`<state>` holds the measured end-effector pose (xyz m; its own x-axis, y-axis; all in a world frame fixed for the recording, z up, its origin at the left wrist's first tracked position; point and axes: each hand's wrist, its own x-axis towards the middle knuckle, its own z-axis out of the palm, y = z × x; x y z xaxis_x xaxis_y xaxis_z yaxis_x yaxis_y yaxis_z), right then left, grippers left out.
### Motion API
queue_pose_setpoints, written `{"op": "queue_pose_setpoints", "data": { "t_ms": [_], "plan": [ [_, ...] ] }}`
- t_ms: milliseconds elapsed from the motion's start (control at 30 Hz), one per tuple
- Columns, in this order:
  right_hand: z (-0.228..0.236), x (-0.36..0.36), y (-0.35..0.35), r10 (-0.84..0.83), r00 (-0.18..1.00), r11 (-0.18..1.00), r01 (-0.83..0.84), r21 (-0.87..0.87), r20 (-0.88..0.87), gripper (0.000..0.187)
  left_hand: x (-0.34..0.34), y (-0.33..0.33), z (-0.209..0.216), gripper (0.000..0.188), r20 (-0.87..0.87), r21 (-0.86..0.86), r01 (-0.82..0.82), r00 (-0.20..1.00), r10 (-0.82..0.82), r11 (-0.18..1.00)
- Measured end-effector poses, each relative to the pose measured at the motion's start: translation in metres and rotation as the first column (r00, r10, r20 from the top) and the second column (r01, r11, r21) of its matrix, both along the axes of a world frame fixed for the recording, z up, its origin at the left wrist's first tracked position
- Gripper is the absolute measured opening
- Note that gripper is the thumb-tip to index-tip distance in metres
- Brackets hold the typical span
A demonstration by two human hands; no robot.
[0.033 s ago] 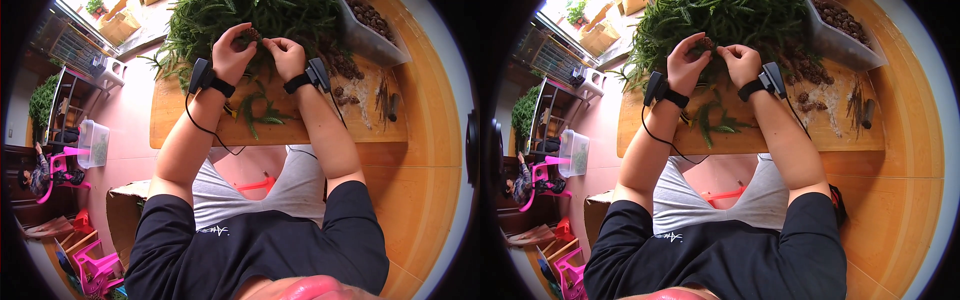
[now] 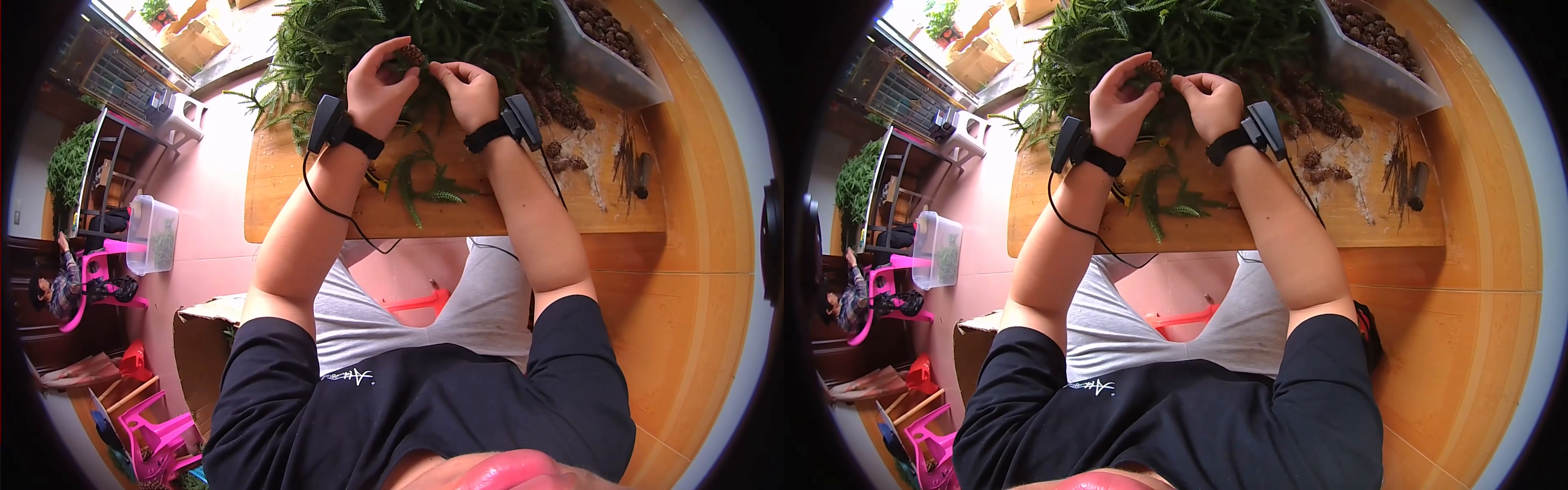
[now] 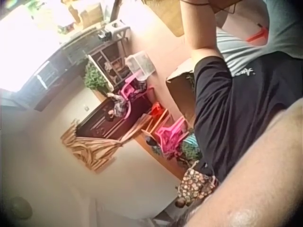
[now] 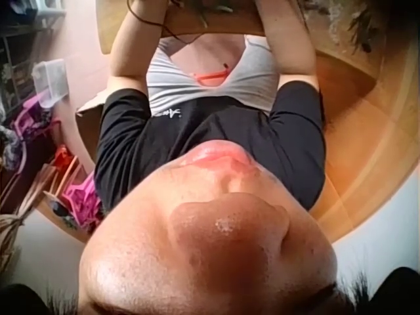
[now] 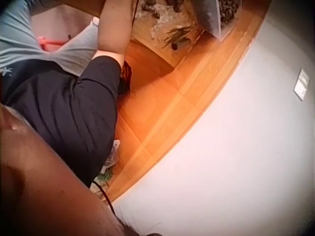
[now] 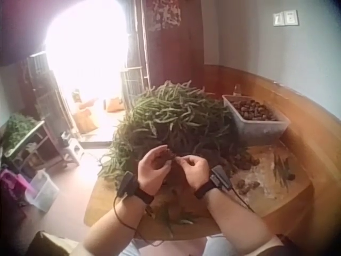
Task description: The person picks up a pinecone and attaches it to a branch of greenery by hand, then picks up another branch and inspects it.
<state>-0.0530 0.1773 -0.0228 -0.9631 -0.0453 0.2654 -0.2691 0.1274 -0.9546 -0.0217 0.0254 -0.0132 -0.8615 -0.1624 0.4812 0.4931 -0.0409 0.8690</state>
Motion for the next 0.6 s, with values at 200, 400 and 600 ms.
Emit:
{"op": "queue_pose_setpoints", "data": {
  "t_ms": [200, 400, 600],
  "plan": [
    [0.009, 0.006, 0.001, 0.174, 0.959, 0.951, -0.105, -0.29, 0.225, 0.021, 0.0, -0.002, -0.002, 0.044, 0.004, -0.01, 0.005, 1.0, -0.005, 1.0],
    [0.01, 0.005, 0.006, 0.206, 0.944, 0.942, -0.119, -0.313, 0.259, 0.02, -0.001, -0.002, -0.002, 0.045, -0.019, -0.046, 0.004, 1.0, -0.005, 0.999],
    [0.009, 0.003, 0.007, 0.192, 0.981, 0.959, -0.187, -0.214, 0.005, 0.019, -0.003, -0.005, 0.001, 0.045, -0.052, -0.029, -0.01, 0.999, 0.008, 1.0]
  ]
}}
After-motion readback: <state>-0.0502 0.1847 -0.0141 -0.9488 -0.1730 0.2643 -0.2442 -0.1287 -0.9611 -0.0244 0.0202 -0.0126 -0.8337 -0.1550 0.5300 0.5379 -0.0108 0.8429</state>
